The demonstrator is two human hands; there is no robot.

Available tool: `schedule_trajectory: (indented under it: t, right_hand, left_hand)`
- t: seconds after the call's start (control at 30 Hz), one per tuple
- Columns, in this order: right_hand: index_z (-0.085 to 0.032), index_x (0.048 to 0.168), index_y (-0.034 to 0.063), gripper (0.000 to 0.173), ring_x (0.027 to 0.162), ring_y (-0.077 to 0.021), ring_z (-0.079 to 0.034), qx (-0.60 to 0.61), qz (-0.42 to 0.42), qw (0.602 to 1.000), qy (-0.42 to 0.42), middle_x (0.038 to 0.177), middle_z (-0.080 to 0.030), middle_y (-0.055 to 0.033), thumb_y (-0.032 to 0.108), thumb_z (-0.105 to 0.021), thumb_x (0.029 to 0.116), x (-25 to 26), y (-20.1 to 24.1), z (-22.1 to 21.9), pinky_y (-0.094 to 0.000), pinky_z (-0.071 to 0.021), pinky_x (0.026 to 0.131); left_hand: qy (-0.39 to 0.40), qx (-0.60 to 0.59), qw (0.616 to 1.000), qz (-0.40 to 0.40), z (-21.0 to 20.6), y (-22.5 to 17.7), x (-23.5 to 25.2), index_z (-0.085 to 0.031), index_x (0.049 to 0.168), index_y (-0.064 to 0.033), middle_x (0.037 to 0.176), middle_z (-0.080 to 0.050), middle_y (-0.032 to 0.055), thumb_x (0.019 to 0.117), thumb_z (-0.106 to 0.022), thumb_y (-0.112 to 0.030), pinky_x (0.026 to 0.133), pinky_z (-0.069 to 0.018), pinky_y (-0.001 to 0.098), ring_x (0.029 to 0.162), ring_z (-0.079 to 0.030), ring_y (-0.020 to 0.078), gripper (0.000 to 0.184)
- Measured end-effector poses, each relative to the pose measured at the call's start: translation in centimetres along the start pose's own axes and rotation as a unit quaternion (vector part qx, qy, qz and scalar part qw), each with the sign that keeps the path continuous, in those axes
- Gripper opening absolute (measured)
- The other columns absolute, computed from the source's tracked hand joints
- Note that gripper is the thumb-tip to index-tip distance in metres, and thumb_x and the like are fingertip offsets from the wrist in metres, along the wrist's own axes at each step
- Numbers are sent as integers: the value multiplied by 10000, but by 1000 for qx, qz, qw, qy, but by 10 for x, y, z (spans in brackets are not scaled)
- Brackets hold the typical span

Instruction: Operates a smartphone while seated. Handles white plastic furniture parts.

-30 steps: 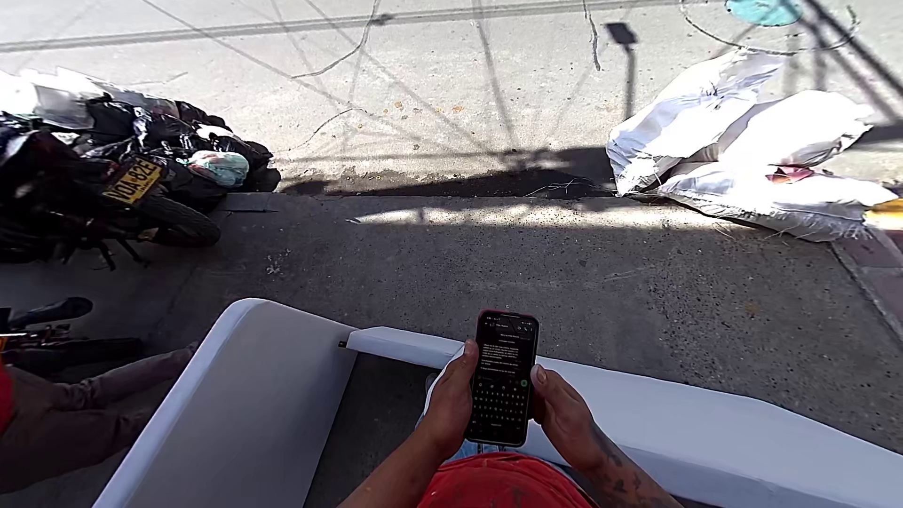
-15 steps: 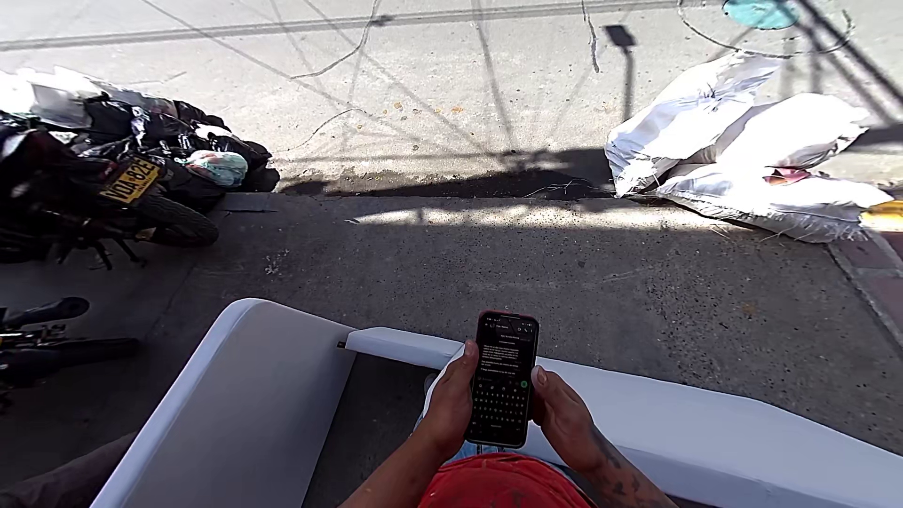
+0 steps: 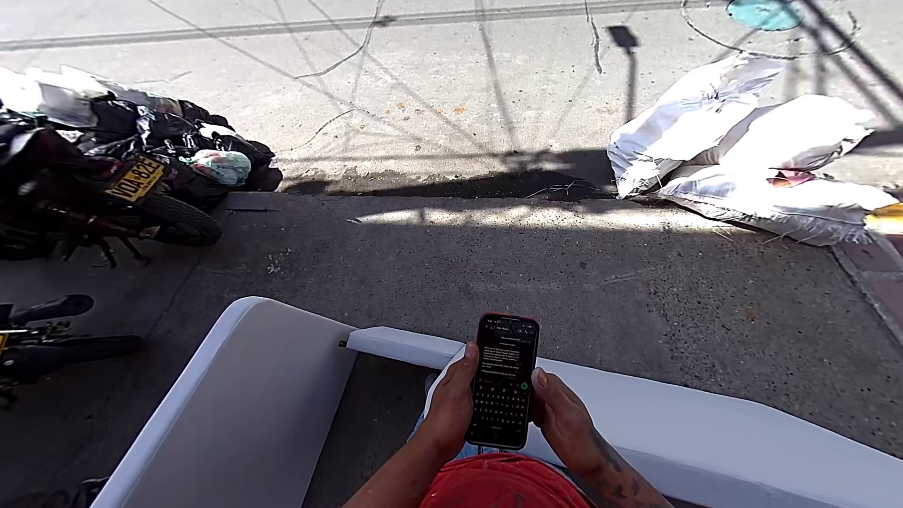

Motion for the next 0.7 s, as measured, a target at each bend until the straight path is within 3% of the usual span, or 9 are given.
schedule_trajectory:
  t: [0.7]
  right_hand:
    - [-664, 1270, 81, 602, 1074, -201, -722, -6, -6, 1000, -5, 1168, -738, -109, 595, -450, 1040, -1, -4, -2, -404, -598, 944]
  left_hand:
    - [-4, -2, 1000, 2, 2, 1, -4, -604, 1290, 4, 1125, -726, 191, 1111, -158, -464, 932, -604, 461, 1032, -729, 264, 671]
Point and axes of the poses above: each hand's wrist, its own x-axis towards the middle knuckle, its own z-axis out of the back of the hand, y = z × x, the point moved 10 cm from there along x, towards the middle knuckle
